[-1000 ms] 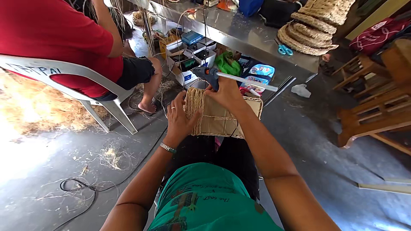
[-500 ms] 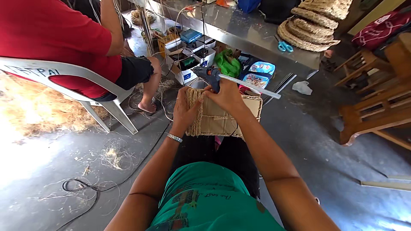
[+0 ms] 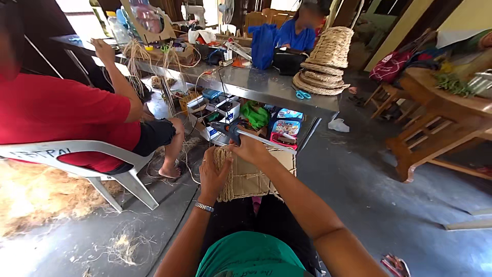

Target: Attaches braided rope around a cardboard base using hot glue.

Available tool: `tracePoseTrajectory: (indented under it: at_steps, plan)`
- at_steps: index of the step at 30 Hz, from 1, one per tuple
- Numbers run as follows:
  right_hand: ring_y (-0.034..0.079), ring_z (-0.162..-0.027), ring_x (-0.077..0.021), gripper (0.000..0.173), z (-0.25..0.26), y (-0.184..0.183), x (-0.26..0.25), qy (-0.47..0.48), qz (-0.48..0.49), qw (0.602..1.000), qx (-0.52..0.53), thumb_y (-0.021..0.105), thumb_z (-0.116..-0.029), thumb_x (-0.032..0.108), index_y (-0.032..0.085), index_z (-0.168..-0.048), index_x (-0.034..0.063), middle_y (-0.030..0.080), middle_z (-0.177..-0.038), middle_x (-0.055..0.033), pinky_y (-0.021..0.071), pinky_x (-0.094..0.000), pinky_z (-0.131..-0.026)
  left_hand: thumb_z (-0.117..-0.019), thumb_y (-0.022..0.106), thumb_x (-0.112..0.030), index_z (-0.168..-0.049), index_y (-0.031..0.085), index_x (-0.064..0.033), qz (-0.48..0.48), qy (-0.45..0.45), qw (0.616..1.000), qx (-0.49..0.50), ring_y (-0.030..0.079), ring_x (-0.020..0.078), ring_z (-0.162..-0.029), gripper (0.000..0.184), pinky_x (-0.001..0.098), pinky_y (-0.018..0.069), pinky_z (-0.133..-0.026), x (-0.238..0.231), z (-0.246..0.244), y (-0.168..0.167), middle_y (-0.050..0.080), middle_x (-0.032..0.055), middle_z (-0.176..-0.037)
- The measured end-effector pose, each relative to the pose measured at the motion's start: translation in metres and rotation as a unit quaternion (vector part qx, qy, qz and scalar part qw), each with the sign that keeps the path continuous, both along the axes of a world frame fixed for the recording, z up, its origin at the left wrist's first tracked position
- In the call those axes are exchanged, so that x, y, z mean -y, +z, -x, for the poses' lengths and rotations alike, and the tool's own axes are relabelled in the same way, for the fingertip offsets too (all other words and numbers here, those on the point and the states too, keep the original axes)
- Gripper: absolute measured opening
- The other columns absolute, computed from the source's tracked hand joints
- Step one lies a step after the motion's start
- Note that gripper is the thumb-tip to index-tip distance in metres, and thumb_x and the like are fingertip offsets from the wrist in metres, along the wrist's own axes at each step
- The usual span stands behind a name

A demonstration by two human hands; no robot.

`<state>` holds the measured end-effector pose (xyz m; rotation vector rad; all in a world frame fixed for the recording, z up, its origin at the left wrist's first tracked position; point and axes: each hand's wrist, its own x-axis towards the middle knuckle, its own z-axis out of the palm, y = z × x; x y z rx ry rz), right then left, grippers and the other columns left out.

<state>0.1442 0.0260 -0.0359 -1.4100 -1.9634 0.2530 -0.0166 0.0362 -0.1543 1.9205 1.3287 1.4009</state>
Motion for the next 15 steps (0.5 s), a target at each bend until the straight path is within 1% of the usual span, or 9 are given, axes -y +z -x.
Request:
tracePoseTrajectory:
  at_steps: [2,5,7,11,14,15]
  plan:
    - [0.072,-0.087,-0.0248,0.039,-0.002,-0.002,-0.004,0.011,0.011,1.000,-0.018,0.083,-0.0879,0.018,0.064,-0.118,0.0021,0.073,-0.096,-0.0117,0.0596,-0.0470,-0.083,-0.0919,0.062,-0.060,-0.145,0.047,-0.0074,-0.011,-0.002,1.000,0.001,0.061,0.0264,-0.121,0.076,0.0542,0.0463,-0.103,0.002,0.001,-0.001,0.064,0.0146,-0.131]
    - [0.072,-0.082,-0.0196,0.036,-0.005,-0.005,-0.009,0.020,0.038,0.996,-0.080,0.087,-0.0837,0.016,0.067,-0.110,0.0013,0.073,-0.093,-0.0091,0.0613,-0.0419,-0.081,-0.0930,0.061,-0.057,-0.143,0.049,-0.0060,-0.030,-0.003,1.000,-0.002,0.061,0.0260,-0.121,0.073,0.0535,0.0462,-0.102,0.004,0.000,-0.003,0.063,0.0148,-0.132]
    - [0.071,-0.080,-0.0176,0.034,-0.006,-0.009,-0.012,0.018,0.049,0.995,-0.091,0.088,-0.0831,0.017,0.068,-0.107,0.0020,0.073,-0.091,-0.0081,0.0617,-0.0401,-0.080,-0.0932,0.062,-0.056,-0.142,0.050,-0.0045,-0.039,0.000,0.999,-0.004,0.062,0.0250,-0.119,0.072,0.0515,0.0480,-0.101,0.004,0.000,-0.005,0.064,0.0153,-0.129]
    - [0.070,-0.080,-0.0198,0.031,-0.003,-0.012,-0.011,0.006,0.078,0.993,-0.084,0.087,-0.0838,0.019,0.069,-0.103,0.0031,0.072,-0.090,-0.0090,0.0599,-0.0430,-0.079,-0.0928,0.061,-0.056,-0.140,0.051,-0.0018,-0.047,0.009,0.999,-0.012,0.064,0.0247,-0.115,0.073,0.0496,0.0502,-0.099,0.005,0.003,-0.007,0.066,0.0166,-0.125]
    - [0.070,-0.085,-0.0232,0.031,-0.001,-0.008,-0.006,0.009,0.071,0.995,-0.069,0.085,-0.0855,0.021,0.070,-0.105,0.0025,0.072,-0.092,-0.0111,0.0584,-0.0471,-0.083,-0.0945,0.058,-0.059,-0.139,0.052,-0.0036,-0.041,0.018,0.999,-0.016,0.063,0.0260,-0.116,0.072,0.0521,0.0477,-0.100,0.007,0.002,-0.004,0.066,0.0157,-0.124]
    - [0.070,-0.087,-0.0233,0.031,-0.002,-0.009,-0.009,0.012,0.063,0.996,-0.063,0.085,-0.0853,0.022,0.070,-0.104,0.0023,0.073,-0.092,-0.0108,0.0578,-0.0476,-0.086,-0.0957,0.058,-0.058,-0.139,0.052,-0.0044,-0.039,0.022,0.999,-0.022,0.064,0.0269,-0.115,0.069,0.0529,0.0478,-0.100,0.007,0.002,-0.003,0.066,0.0158,-0.124]
